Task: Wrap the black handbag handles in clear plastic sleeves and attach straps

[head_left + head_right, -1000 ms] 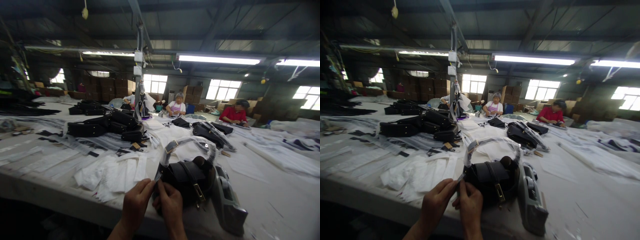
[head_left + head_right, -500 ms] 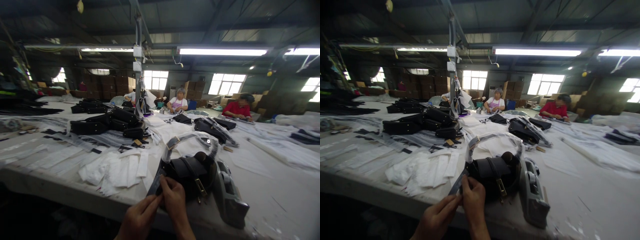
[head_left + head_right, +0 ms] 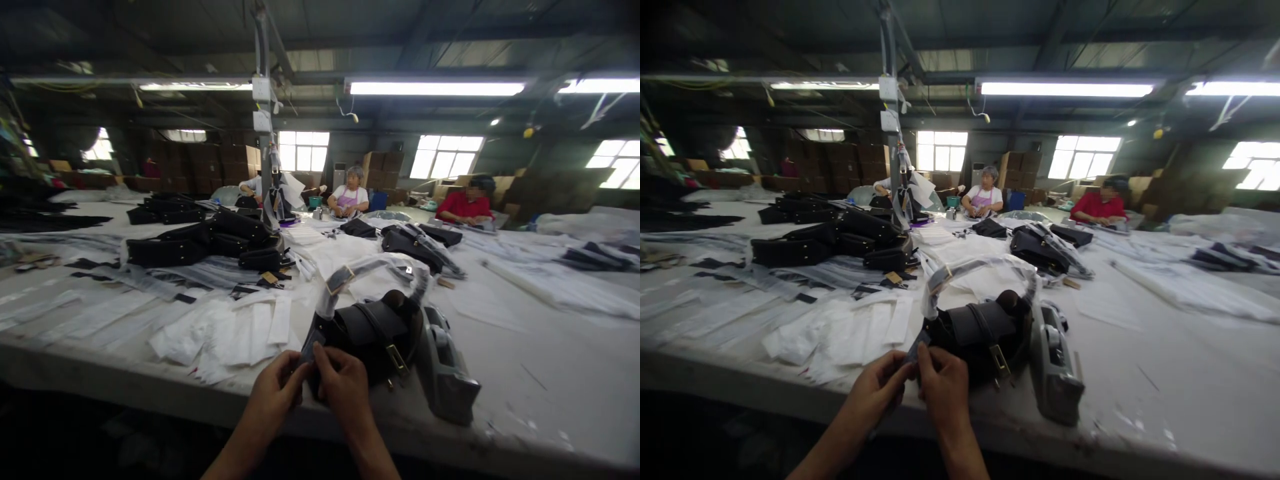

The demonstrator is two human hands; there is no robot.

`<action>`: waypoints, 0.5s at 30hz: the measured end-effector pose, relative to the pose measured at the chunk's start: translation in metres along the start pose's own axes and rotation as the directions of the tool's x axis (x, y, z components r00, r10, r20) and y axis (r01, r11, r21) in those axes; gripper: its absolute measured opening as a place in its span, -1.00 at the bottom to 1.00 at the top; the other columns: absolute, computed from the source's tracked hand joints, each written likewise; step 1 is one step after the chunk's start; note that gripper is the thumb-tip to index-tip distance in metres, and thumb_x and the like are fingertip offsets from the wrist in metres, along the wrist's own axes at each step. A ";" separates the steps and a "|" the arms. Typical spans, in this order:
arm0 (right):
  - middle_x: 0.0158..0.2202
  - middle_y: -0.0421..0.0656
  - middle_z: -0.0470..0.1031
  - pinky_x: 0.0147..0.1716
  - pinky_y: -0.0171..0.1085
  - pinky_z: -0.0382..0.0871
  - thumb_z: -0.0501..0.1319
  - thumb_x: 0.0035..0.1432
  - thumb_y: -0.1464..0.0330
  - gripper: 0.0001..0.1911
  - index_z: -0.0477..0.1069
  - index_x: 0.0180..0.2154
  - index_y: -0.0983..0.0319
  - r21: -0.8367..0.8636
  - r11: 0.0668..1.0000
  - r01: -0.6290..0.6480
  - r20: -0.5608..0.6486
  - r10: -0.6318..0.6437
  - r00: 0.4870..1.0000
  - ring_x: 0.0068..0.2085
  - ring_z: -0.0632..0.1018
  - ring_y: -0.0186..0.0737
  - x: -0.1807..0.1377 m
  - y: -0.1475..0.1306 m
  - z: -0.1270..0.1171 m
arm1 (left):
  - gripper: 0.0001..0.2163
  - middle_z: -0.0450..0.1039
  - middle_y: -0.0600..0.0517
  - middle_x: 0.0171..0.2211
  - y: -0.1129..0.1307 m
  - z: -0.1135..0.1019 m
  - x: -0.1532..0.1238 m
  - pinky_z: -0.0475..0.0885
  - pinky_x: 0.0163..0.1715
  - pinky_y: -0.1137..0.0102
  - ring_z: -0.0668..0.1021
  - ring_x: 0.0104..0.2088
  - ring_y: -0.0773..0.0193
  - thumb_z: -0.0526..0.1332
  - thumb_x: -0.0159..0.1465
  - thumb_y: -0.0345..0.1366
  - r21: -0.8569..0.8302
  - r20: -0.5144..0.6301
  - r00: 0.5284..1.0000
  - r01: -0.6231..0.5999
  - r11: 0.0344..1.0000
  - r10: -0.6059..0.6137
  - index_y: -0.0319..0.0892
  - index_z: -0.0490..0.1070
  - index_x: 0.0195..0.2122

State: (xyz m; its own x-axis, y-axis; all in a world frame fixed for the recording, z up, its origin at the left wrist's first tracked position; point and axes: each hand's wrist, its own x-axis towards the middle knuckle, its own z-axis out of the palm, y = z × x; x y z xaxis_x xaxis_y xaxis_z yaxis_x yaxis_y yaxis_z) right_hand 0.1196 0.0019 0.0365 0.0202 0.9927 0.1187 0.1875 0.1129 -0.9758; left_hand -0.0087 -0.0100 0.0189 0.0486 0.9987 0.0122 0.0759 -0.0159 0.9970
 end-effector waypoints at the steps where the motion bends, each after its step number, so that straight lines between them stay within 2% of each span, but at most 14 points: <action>1: -0.72 -0.28 0.33 -0.65 -0.41 0.12 0.15 0.22 0.09 -0.54 0.43 -0.59 0.24 -0.054 0.998 0.039 -0.023 -0.041 0.999 -0.67 0.33 -0.38 -0.003 -0.002 -0.002 | -0.59 0.30 0.17 -0.60 -0.003 0.004 -0.001 0.14 -0.69 0.54 0.27 -0.68 0.44 0.27 0.15 0.07 -0.046 -0.010 1.000 0.021 0.999 -0.022 -0.21 0.44 -0.24; 3: -0.64 -0.24 0.45 -0.56 -0.40 0.21 0.17 0.23 0.15 -0.60 0.48 -0.54 0.22 -0.154 0.978 0.143 -0.065 -0.154 0.986 -0.59 0.43 -0.34 -0.011 -0.005 -0.013 | -0.55 0.28 0.19 -0.61 -0.005 0.008 -0.004 0.08 -0.68 0.55 0.20 -0.67 0.45 0.32 0.10 0.08 -0.092 -0.066 0.996 0.057 0.994 -0.063 -0.21 0.46 -0.18; 5: -0.60 -0.23 0.50 -0.48 -0.39 0.26 0.16 0.26 0.19 -0.63 0.49 -0.53 0.20 -0.237 0.947 0.218 -0.130 -0.254 0.959 -0.54 0.48 -0.32 -0.021 -0.006 -0.034 | -0.47 0.23 0.20 -0.63 -0.006 0.008 -0.006 0.04 -0.66 0.54 0.18 -0.65 0.44 0.36 0.03 0.09 -0.099 -0.150 0.982 0.099 0.990 -0.113 -0.20 0.48 -0.11; 7: -0.60 -0.23 0.48 -0.47 -0.36 0.27 0.14 0.27 0.17 -0.63 0.49 -0.51 0.19 -0.320 0.928 0.192 -0.282 -0.287 0.915 -0.54 0.48 -0.29 -0.030 -0.003 -0.067 | -0.42 0.16 0.22 -0.67 -0.006 0.007 -0.006 0.01 -0.66 0.54 0.16 -0.65 0.42 0.39 -0.03 0.11 -0.107 -0.211 0.963 0.147 0.983 -0.167 -0.21 0.50 -0.09; 9: -0.54 -0.20 0.53 -0.40 -0.32 0.33 0.14 0.24 0.13 -0.67 0.53 -0.39 0.19 -0.389 0.919 0.063 -0.514 -0.273 0.813 -0.47 0.52 -0.22 -0.033 0.006 -0.110 | -0.40 0.13 0.22 -0.67 -0.007 0.007 -0.006 0.02 -0.64 0.54 0.15 -0.63 0.42 0.40 -0.04 0.11 -0.130 -0.226 0.955 0.167 0.977 -0.193 -0.21 0.51 -0.08; 11: -0.28 -0.10 0.61 -0.15 -0.23 0.36 0.14 0.21 0.09 -0.64 0.54 -0.19 0.18 -0.424 0.903 -0.074 -0.692 -0.270 0.670 -0.20 0.58 -0.07 -0.028 0.020 -0.154 | -0.40 0.14 0.22 -0.66 -0.008 0.009 -0.006 0.04 -0.63 0.55 0.15 -0.62 0.43 0.41 -0.05 0.10 -0.160 -0.220 0.954 0.170 0.972 -0.203 -0.22 0.51 -0.08; 12: -0.08 -0.04 0.58 0.02 -0.15 0.29 0.14 0.18 0.07 -0.59 0.52 -0.11 0.19 -0.434 0.893 -0.119 -0.701 -0.251 0.668 -0.01 0.52 0.01 -0.024 0.028 -0.174 | -0.40 0.15 0.23 -0.66 -0.008 0.011 -0.006 0.04 -0.63 0.56 0.15 -0.63 0.44 0.41 -0.06 0.09 -0.176 -0.216 0.954 0.171 0.969 -0.208 -0.22 0.51 -0.08; 13: 0.08 0.01 0.49 0.17 -0.09 0.16 0.17 0.11 0.05 -0.54 0.53 -0.10 0.22 -0.410 0.898 -0.160 -0.688 -0.189 0.701 0.15 0.40 0.08 -0.019 0.036 -0.191 | -0.39 0.15 0.23 -0.67 -0.008 0.012 -0.006 0.04 -0.64 0.56 0.14 -0.64 0.45 0.42 -0.07 0.09 -0.189 -0.217 0.953 0.174 0.966 -0.214 -0.23 0.51 -0.09; 14: 0.17 0.05 0.40 0.24 -0.06 0.03 0.21 0.04 0.03 -0.53 0.58 -0.19 0.24 -0.359 0.910 -0.207 -0.673 -0.099 0.733 0.24 0.29 0.14 -0.014 0.044 -0.205 | -0.40 0.15 0.23 -0.68 -0.009 0.014 -0.006 0.04 -0.65 0.56 0.14 -0.65 0.45 0.42 -0.08 0.09 -0.197 -0.224 0.949 0.178 0.964 -0.221 -0.24 0.51 -0.11; 15: 0.19 0.08 0.38 0.27 -0.02 -0.01 0.23 -0.01 0.01 -0.53 0.61 -0.28 0.25 -0.325 0.915 -0.237 -0.651 -0.035 0.758 0.26 0.26 0.20 -0.009 0.050 -0.216 | -0.40 0.17 0.23 -0.68 -0.009 0.015 -0.006 0.05 -0.66 0.56 0.16 -0.65 0.45 0.43 -0.09 0.10 -0.197 -0.234 0.946 0.179 0.964 -0.224 -0.24 0.51 -0.13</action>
State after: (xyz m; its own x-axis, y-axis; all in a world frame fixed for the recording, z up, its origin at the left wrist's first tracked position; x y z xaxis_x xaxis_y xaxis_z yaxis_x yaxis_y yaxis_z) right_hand 0.3410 -0.0102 0.0259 0.6482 0.7215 0.2435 0.4862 -0.1460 -0.8616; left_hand 0.0050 -0.0170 0.0088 -0.2040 0.9596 -0.1938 -0.1146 0.1732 0.9782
